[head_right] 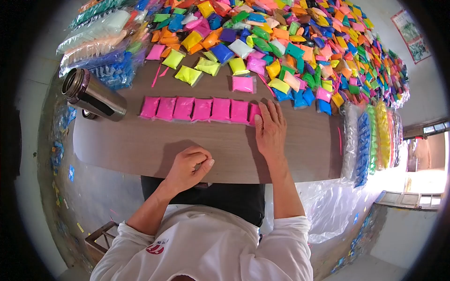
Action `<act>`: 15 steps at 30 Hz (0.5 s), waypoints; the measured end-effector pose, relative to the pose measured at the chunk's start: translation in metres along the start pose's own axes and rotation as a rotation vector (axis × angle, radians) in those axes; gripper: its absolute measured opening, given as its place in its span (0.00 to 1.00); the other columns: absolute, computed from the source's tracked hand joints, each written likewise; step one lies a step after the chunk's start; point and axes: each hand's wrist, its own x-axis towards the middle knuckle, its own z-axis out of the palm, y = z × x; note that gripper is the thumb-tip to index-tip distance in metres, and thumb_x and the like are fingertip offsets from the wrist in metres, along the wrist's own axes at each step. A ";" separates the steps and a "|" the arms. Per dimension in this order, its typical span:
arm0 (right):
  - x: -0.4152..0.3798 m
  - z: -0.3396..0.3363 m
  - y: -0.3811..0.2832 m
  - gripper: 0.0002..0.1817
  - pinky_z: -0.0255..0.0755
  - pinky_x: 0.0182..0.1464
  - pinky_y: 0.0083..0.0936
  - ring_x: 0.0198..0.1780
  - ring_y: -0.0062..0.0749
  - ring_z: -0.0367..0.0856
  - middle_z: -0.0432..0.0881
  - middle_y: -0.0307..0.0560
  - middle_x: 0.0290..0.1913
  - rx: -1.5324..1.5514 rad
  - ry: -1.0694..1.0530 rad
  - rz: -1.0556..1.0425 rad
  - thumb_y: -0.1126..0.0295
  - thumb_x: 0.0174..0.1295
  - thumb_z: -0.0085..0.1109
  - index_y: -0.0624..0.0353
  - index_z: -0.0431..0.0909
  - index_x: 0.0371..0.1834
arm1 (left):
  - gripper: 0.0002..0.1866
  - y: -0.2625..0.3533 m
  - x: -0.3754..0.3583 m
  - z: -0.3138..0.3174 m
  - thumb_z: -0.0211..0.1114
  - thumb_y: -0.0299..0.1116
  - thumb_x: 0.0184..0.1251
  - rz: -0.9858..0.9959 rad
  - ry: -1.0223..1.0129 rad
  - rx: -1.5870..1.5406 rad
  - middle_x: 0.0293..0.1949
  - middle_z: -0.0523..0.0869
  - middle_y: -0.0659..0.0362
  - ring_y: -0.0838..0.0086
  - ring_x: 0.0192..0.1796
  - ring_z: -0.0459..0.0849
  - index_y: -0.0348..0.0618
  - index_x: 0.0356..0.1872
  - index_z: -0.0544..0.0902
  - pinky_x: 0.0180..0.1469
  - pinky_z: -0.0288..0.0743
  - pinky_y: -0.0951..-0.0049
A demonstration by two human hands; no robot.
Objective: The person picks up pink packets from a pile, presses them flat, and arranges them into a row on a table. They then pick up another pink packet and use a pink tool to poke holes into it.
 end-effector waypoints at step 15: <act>0.004 -0.008 -0.022 0.21 0.60 0.74 0.48 0.74 0.56 0.69 0.76 0.59 0.69 0.086 0.219 0.002 0.61 0.79 0.48 0.63 0.79 0.64 | 0.09 -0.005 -0.003 0.000 0.68 0.30 0.68 0.037 0.013 0.000 0.36 0.86 0.54 0.59 0.38 0.84 0.34 0.31 0.82 0.41 0.78 0.64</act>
